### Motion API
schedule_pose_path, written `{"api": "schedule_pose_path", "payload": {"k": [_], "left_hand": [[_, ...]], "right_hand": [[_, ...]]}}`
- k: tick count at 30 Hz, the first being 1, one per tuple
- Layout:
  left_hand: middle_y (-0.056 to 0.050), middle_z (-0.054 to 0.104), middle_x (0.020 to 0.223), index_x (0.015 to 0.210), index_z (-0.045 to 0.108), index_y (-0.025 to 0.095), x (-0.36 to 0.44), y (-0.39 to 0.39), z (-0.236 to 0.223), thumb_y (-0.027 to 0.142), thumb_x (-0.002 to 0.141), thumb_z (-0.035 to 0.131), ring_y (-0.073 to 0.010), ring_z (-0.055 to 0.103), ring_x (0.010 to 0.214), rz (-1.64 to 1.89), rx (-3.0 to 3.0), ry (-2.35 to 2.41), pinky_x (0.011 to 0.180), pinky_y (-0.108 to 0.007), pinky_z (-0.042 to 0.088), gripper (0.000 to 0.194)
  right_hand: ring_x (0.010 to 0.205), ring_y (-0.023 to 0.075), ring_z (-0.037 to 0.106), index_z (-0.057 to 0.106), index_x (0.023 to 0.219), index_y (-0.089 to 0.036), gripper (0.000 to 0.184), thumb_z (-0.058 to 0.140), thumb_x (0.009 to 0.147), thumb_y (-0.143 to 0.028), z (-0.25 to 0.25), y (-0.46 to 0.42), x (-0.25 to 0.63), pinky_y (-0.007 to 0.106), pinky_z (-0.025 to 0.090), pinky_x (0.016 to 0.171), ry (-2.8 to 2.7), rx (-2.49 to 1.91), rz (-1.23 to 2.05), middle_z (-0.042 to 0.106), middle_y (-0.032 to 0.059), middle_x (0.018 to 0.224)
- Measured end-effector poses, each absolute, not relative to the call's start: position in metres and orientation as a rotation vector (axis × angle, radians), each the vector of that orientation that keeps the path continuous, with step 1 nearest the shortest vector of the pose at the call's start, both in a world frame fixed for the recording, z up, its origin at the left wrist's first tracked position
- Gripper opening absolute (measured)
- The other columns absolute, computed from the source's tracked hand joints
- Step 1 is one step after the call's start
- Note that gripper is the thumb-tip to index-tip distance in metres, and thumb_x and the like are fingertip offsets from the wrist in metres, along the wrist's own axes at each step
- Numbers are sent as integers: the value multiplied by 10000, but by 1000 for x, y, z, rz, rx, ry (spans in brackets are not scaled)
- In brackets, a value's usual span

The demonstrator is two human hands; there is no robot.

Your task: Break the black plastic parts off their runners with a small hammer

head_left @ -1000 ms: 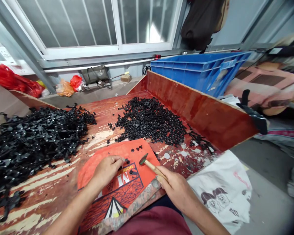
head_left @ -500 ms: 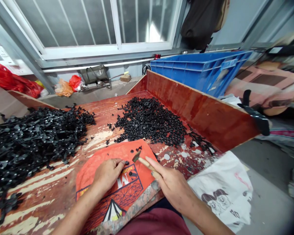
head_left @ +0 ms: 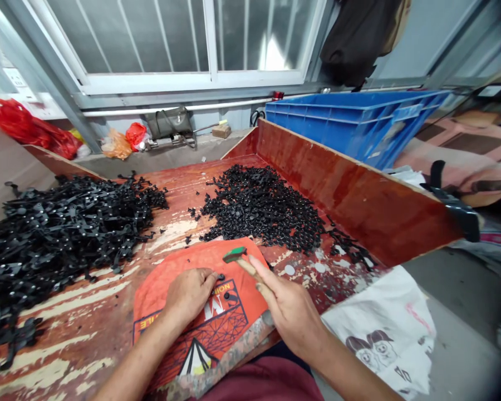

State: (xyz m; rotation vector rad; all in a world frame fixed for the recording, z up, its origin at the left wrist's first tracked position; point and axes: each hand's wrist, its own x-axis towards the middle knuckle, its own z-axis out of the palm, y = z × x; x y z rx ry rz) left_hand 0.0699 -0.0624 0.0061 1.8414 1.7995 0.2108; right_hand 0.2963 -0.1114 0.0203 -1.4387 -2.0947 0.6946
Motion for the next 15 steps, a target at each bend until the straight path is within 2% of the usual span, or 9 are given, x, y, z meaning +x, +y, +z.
{"api": "schedule_pose_path", "payload": {"k": [2,4,6,10,12,15], "left_hand": [[-22,628,606,654,652,220,70,-61,4,432,912,408,-179,545,582,226,1838,1800,572,-266,231,414],[-20,622,599,676,671,221,69,-60,4,453,905,428,-182,546,581,270,1793,1777,573,-265,248,407],[-25,628,618,700,685,212,66,-60,6,489,888,462,-178,537,575,396,1643,1691,567,-261,280,402],[-22,641,693,800,676,188,60,-67,23,499,827,584,-142,501,564,688,1129,1374,535,-234,333,326],[4,612,666,807,653,179,59,-73,30,455,765,689,-104,455,526,711,982,1274,501,-206,306,282],[25,582,615,782,612,158,62,-84,32,443,704,771,-57,400,466,704,892,1226,455,-178,256,336]], "right_hand": [[943,204,725,337,1518,-376,569,415,989,-183,20,-110,294,329,546,865,-2118,-1467,688,699,10,1246],[832,228,744,414,1484,-365,550,466,963,-196,18,-109,292,339,569,774,-2163,-1535,692,754,20,1120],[837,232,745,436,1472,-359,525,466,968,-218,16,-107,292,330,571,750,-2115,-1543,742,752,26,1127],[1063,199,690,404,1482,-376,504,399,1002,-221,16,-103,302,317,527,917,-1886,-1412,888,586,5,1397],[1106,202,671,414,1476,-379,499,399,1002,-223,14,-104,309,342,499,975,-1865,-1408,931,560,-1,1422],[1143,215,653,404,1467,-426,495,397,1006,-247,10,-110,314,368,498,983,-1915,-1472,974,553,-28,1426]]}}
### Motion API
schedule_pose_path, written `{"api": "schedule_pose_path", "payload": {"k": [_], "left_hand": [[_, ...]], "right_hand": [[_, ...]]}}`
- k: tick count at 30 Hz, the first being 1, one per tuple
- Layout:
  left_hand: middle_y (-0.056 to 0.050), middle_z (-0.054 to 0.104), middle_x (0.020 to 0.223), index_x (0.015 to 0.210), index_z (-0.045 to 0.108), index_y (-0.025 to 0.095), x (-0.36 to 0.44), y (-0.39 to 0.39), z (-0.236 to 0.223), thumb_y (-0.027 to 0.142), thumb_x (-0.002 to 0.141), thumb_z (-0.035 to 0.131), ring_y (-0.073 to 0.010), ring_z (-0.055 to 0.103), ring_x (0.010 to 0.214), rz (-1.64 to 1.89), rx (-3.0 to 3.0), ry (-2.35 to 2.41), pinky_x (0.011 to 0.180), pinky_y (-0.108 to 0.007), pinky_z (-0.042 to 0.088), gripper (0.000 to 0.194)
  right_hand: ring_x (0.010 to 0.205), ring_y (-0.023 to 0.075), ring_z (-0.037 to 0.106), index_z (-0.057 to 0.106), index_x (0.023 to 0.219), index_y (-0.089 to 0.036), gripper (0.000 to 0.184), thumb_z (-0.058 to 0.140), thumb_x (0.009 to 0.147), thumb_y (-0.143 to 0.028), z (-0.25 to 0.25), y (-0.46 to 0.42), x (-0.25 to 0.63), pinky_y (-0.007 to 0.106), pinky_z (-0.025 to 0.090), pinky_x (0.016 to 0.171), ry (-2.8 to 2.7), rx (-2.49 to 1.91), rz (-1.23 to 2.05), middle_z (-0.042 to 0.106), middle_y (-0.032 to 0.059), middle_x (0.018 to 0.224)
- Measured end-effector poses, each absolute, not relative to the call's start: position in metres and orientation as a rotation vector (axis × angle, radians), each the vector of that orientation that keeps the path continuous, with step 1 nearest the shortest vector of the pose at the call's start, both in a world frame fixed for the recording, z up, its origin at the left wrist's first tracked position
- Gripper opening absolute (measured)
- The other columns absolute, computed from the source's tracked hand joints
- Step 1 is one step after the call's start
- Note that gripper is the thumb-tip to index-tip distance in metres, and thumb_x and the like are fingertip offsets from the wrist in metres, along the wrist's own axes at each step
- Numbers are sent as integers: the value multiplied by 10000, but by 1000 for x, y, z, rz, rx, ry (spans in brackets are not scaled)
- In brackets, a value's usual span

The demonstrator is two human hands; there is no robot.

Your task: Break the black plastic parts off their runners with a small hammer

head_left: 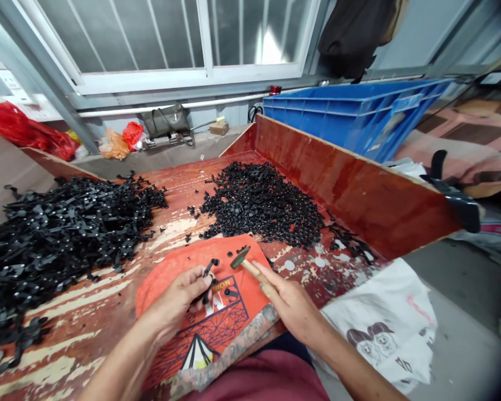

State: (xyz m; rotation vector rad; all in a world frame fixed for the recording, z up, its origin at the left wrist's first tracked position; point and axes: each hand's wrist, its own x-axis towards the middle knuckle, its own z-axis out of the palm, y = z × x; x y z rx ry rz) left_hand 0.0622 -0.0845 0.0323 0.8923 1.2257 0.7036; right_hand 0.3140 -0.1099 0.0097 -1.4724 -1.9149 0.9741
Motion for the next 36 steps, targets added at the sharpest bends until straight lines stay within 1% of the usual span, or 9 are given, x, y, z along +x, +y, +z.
{"api": "schedule_pose_path", "payload": {"k": [3,7,11,13,19,23,28,33,36], "left_hand": [[23,597,608,793,573,164,68,-94,24,425,670,814,-57,460,482,746,822,1204,445,-155,271,375],[11,631,651,809,554,175,71,-100,13,374,649,836,-85,569,559,778,763,1180,456,-144,341,381],[-1,657,645,823,534,171,72,-100,7,378,634,832,-71,553,483,760,755,1184,424,-143,341,409],[0,660,631,821,525,169,74,-98,6,389,634,824,-61,536,445,752,765,1189,411,-141,343,416],[35,609,513,785,502,185,82,-94,-3,383,655,777,-77,521,383,749,853,1281,360,-143,353,363],[58,590,495,779,488,193,84,-94,-9,366,638,768,-78,506,350,779,855,1323,326,-143,342,359],[41,593,463,785,498,185,80,-93,-10,368,661,768,-87,528,362,791,815,1259,337,-141,365,349],[42,602,495,788,504,173,76,-93,-8,365,637,800,-73,548,406,802,777,1237,369,-128,391,384],[51,591,480,795,499,177,78,-93,-7,387,630,801,-73,538,399,795,794,1244,366,-131,394,403]], "right_hand": [[1150,227,651,404,1465,-435,500,403,1002,-248,6,-117,313,382,502,978,-1951,-1539,922,578,-29,1401],[1037,222,704,432,1463,-396,516,437,976,-223,7,-121,309,359,533,916,-1998,-1586,850,670,-14,1289],[920,204,732,467,1436,-415,519,472,954,-223,9,-122,308,312,559,805,-2025,-1549,789,731,-34,1176],[896,205,734,460,1441,-415,518,470,957,-228,8,-122,308,313,557,779,-2032,-1549,773,740,-30,1155],[947,237,725,444,1465,-362,494,437,983,-257,1,-121,310,362,548,808,-2080,-1591,793,729,11,1185],[897,218,733,493,1428,-389,478,450,974,-245,9,-123,313,330,556,792,-2045,-1527,826,745,-11,1145],[858,187,731,482,1418,-440,481,409,992,-229,25,-128,322,311,559,805,-2021,-1471,878,704,-43,1230],[880,190,731,454,1441,-416,491,420,991,-223,19,-130,330,322,554,852,-2024,-1523,822,715,-32,1208],[924,186,729,430,1451,-427,508,419,991,-211,14,-131,332,314,555,860,-2056,-1543,794,689,-43,1255]]}}
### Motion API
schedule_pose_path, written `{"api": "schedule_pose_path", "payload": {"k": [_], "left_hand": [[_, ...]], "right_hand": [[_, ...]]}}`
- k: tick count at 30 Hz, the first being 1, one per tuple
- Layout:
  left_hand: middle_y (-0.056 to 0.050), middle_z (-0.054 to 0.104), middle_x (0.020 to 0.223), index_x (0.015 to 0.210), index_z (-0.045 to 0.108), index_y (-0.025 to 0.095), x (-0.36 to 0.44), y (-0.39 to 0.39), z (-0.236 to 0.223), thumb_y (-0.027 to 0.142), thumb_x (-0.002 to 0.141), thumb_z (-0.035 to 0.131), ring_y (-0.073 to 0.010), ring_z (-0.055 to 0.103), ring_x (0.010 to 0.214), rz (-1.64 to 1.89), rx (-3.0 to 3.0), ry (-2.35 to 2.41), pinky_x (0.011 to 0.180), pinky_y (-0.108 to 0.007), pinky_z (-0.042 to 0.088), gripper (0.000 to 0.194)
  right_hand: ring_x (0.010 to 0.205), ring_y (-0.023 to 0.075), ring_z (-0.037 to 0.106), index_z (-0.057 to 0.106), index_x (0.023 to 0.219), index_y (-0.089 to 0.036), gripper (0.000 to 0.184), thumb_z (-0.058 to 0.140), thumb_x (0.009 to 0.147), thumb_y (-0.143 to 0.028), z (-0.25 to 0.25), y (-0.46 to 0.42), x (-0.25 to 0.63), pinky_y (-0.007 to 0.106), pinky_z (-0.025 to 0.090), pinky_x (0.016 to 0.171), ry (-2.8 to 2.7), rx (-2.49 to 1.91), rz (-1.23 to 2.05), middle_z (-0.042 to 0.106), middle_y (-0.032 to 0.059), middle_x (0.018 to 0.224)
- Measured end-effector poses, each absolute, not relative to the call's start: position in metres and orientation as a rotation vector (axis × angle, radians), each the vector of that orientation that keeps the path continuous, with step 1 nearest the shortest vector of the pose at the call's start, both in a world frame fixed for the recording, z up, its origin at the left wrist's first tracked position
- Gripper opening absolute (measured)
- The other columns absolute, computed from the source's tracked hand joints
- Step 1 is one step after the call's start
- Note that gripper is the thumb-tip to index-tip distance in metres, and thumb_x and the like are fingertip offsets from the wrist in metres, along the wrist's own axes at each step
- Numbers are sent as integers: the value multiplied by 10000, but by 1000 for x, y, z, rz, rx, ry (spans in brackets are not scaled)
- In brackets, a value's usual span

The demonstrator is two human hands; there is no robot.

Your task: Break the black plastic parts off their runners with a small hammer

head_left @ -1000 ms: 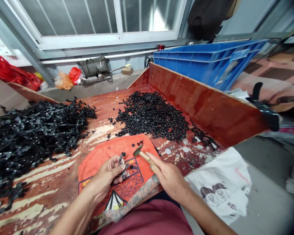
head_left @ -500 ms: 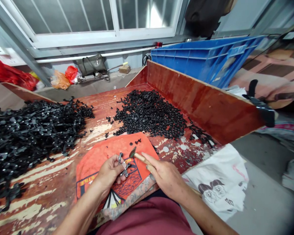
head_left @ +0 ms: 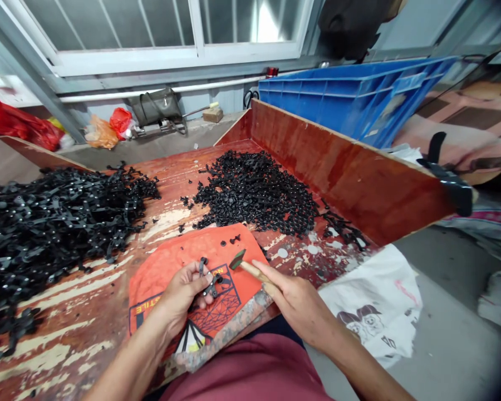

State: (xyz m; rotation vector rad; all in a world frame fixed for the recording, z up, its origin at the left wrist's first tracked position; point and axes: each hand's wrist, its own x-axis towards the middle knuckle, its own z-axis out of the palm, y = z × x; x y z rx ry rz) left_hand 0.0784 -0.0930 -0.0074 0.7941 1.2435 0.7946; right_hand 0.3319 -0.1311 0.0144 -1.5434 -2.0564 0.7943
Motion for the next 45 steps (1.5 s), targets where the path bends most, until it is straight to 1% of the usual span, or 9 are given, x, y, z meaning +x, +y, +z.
{"api": "schedule_pose_path", "payload": {"k": [5,12,16,21,25,33,37,42,45], "left_hand": [[69,574,459,794,471,195,82,-95,-9,429,638,783,-66,496,353,778,852,1323,340,-132,370,421],[57,603,482,805,479,193,83,-97,-12,454,648,781,-76,523,372,783,888,1335,348,-137,389,429],[46,624,511,809,489,186,80,-96,-11,444,624,805,-75,534,381,815,847,1307,353,-137,390,448],[45,610,512,805,508,173,76,-95,-10,425,623,817,-79,561,420,826,818,1253,374,-133,403,438],[61,594,496,806,496,185,79,-97,-11,417,630,803,-78,536,393,804,839,1290,358,-140,398,423],[68,584,472,783,467,202,86,-100,-9,429,649,762,-70,500,354,800,897,1378,341,-133,358,395],[72,575,475,787,469,202,86,-100,-9,437,658,754,-70,506,361,804,901,1372,339,-127,356,391],[74,570,480,809,480,198,84,-99,-14,462,660,758,-83,531,371,810,896,1343,339,-135,376,411],[68,577,479,810,477,199,83,-99,-16,460,669,757,-84,532,369,810,889,1342,345,-136,384,408]], "right_hand": [[897,175,734,384,1455,-476,529,407,997,-211,15,-134,331,302,572,818,-2119,-1522,749,653,-69,1304],[770,163,736,419,1468,-376,517,458,982,-202,20,-135,329,269,570,760,-2215,-1518,619,759,-6,1105],[756,154,730,455,1446,-393,488,446,994,-210,31,-135,326,256,568,742,-2209,-1493,603,756,-14,1114],[762,169,731,483,1437,-374,473,438,994,-216,34,-134,324,269,569,752,-2169,-1532,634,770,-9,1065],[757,170,727,482,1441,-358,463,438,997,-233,27,-135,324,271,569,743,-2171,-1548,644,780,3,1014],[785,167,720,444,1464,-360,453,419,1021,-268,30,-136,325,266,557,713,-2251,-1512,628,768,14,1043],[898,180,711,411,1493,-317,491,402,1011,-222,32,-140,320,287,558,797,-2200,-1455,591,745,35,1116],[751,202,726,417,1485,-339,510,460,991,-220,20,-143,311,301,567,689,-2320,-1492,533,773,9,927],[881,192,720,359,1520,-302,519,403,1010,-214,20,-141,309,297,555,797,-2221,-1466,539,753,42,1088]]}}
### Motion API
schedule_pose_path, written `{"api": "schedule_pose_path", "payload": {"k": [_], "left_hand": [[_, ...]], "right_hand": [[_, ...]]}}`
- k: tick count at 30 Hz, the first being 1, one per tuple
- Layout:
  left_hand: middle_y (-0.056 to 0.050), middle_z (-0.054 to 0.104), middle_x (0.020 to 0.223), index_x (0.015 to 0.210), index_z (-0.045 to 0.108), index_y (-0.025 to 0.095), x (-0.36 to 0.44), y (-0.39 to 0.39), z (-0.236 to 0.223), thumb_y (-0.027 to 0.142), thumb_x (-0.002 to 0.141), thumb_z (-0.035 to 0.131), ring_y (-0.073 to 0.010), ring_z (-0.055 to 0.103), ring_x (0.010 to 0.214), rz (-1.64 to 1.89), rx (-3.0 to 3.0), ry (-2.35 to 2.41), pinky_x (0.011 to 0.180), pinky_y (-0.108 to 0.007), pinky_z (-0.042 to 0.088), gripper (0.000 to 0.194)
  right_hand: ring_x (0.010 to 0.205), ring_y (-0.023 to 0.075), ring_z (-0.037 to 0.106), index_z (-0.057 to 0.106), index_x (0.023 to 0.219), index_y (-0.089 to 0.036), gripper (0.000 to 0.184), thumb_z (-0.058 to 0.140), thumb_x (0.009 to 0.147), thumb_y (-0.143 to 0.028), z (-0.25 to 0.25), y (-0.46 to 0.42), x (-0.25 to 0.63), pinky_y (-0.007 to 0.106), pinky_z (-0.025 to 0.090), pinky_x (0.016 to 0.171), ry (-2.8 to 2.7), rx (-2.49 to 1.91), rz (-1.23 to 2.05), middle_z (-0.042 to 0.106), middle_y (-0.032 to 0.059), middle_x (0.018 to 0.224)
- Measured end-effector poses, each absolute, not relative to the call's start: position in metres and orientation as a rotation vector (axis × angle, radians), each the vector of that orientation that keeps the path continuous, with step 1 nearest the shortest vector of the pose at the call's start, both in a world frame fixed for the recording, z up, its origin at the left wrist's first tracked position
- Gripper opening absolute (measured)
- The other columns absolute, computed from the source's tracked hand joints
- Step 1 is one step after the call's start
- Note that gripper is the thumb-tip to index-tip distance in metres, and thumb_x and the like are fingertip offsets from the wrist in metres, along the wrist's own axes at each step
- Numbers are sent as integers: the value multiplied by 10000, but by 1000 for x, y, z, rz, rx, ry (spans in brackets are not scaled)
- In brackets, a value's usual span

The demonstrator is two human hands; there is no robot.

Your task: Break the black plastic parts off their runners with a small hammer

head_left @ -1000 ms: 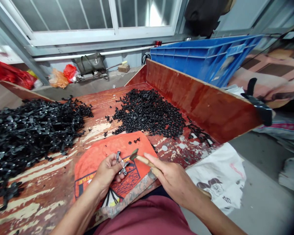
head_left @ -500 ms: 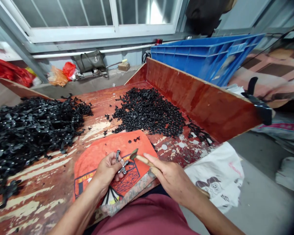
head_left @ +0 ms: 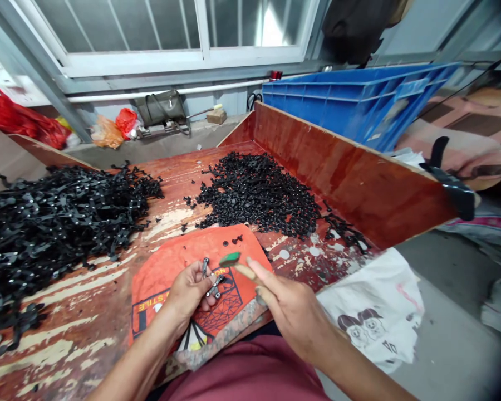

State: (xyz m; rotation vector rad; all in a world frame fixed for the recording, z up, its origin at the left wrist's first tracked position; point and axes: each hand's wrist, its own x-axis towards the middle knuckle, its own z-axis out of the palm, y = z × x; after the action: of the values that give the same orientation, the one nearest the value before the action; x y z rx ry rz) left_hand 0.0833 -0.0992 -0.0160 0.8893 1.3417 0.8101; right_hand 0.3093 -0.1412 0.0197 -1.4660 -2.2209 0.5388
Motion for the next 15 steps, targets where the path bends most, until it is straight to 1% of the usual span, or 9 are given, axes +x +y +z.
{"api": "schedule_pose_path", "payload": {"k": [2,5,6,9,10,13,15], "left_hand": [[71,574,478,815,477,201,83,-99,-16,457,659,765,-85,532,366,816,891,1344,339,-134,381,416],[84,551,462,806,470,207,84,-99,-16,470,638,776,-91,533,356,823,884,1352,324,-133,372,438],[87,545,458,802,466,209,84,-99,-16,472,632,779,-92,530,350,825,878,1354,320,-135,369,443],[87,545,455,800,455,212,85,-99,-15,470,635,772,-94,528,347,825,879,1361,317,-137,364,441],[86,547,458,804,453,212,86,-99,-15,471,640,766,-95,528,349,820,885,1365,318,-138,363,439],[73,568,476,829,448,209,86,-98,-16,480,661,744,-93,523,357,796,912,1370,332,-143,371,434],[67,572,473,871,444,209,85,-98,-16,484,676,729,-96,513,354,781,924,1367,345,-149,371,441]], "right_hand": [[878,197,724,377,1513,-291,507,394,1011,-222,21,-139,308,298,556,792,-2214,-1488,542,760,50,1073],[753,215,734,446,1472,-309,484,438,994,-236,23,-137,308,308,567,688,-2320,-1561,552,782,27,932],[742,211,732,450,1470,-307,483,435,993,-233,24,-136,308,305,566,679,-2310,-1562,548,782,26,938],[834,188,720,382,1512,-279,506,374,1009,-223,25,-136,310,289,559,749,-2183,-1506,527,760,46,1067],[834,187,719,374,1516,-280,510,372,1009,-225,24,-137,310,285,557,741,-2184,-1501,518,760,49,1066],[743,208,728,407,1496,-306,507,435,994,-240,19,-138,307,285,543,651,-2335,-1575,509,778,33,921],[715,214,733,425,1483,-323,506,469,984,-248,16,-137,305,282,533,637,-2377,-1627,511,780,20,864]]}}
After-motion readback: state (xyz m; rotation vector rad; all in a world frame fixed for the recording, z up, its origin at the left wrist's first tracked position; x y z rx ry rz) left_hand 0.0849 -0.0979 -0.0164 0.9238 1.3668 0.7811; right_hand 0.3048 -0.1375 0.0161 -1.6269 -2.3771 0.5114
